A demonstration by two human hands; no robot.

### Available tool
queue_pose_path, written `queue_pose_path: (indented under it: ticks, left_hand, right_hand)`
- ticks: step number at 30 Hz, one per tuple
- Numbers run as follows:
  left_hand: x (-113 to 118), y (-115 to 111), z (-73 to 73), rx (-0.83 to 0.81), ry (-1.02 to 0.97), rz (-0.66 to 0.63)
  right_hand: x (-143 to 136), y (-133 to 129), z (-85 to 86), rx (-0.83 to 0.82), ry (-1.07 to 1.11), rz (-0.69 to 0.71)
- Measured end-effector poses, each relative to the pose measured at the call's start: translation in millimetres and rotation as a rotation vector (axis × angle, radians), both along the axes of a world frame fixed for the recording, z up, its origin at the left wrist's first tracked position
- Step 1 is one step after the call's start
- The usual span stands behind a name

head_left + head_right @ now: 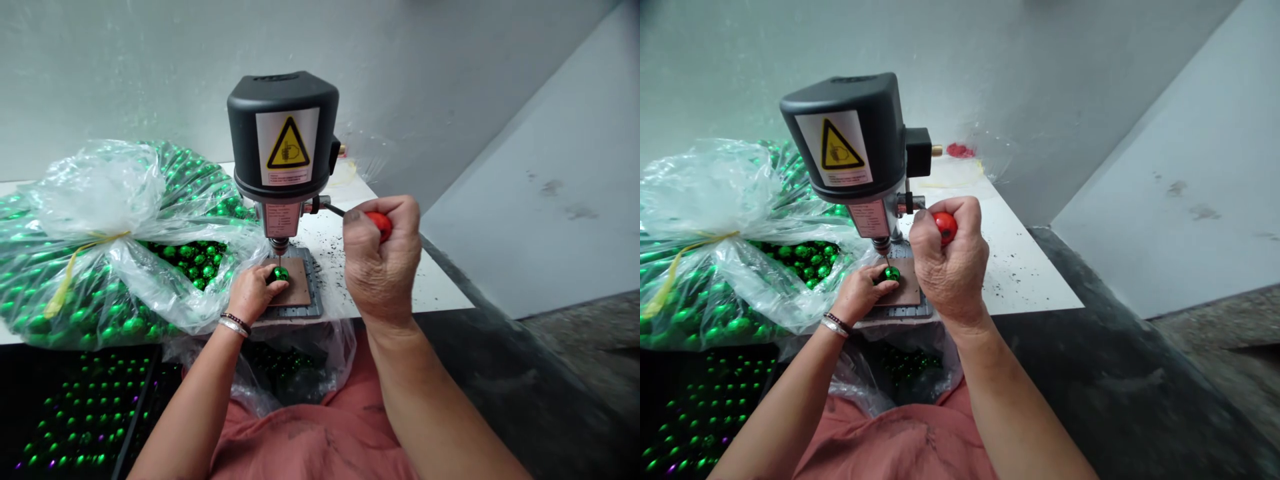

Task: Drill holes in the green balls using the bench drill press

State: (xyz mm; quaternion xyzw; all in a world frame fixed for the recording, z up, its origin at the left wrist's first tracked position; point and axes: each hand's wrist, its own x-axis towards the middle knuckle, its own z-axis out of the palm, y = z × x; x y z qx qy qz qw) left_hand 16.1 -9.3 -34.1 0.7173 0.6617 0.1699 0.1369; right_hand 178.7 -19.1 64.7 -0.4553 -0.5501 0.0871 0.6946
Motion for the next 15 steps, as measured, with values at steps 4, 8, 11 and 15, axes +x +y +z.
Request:
queue_pose_path:
  ticks: [4,8,11,15]
  left_hand:
    - [-0.3,0.2,-2.0,0.001,-0.013,0.009]
    - [-0.4,-0.8,-2.3,-0.008,-0.028,0.027]
    - [-0.3,-1.7,-1.8,-0.016,-0.018,0.029]
    - [-0.2,-1.9,-1.5,-0.009,-0.005,0.026]
  right_hand:
    - [0.0,-0.8,-1.0,-0.007,0.003,0.005]
    - [0.9,-1.9,-3.0,-0.014,-0.012,0.002]
    - [1.8,-2.5,-4.0,-0.009,-0.022,0.004]
    - [2.2,-3.1,-4.9,-0.003,-0.034,-0.004]
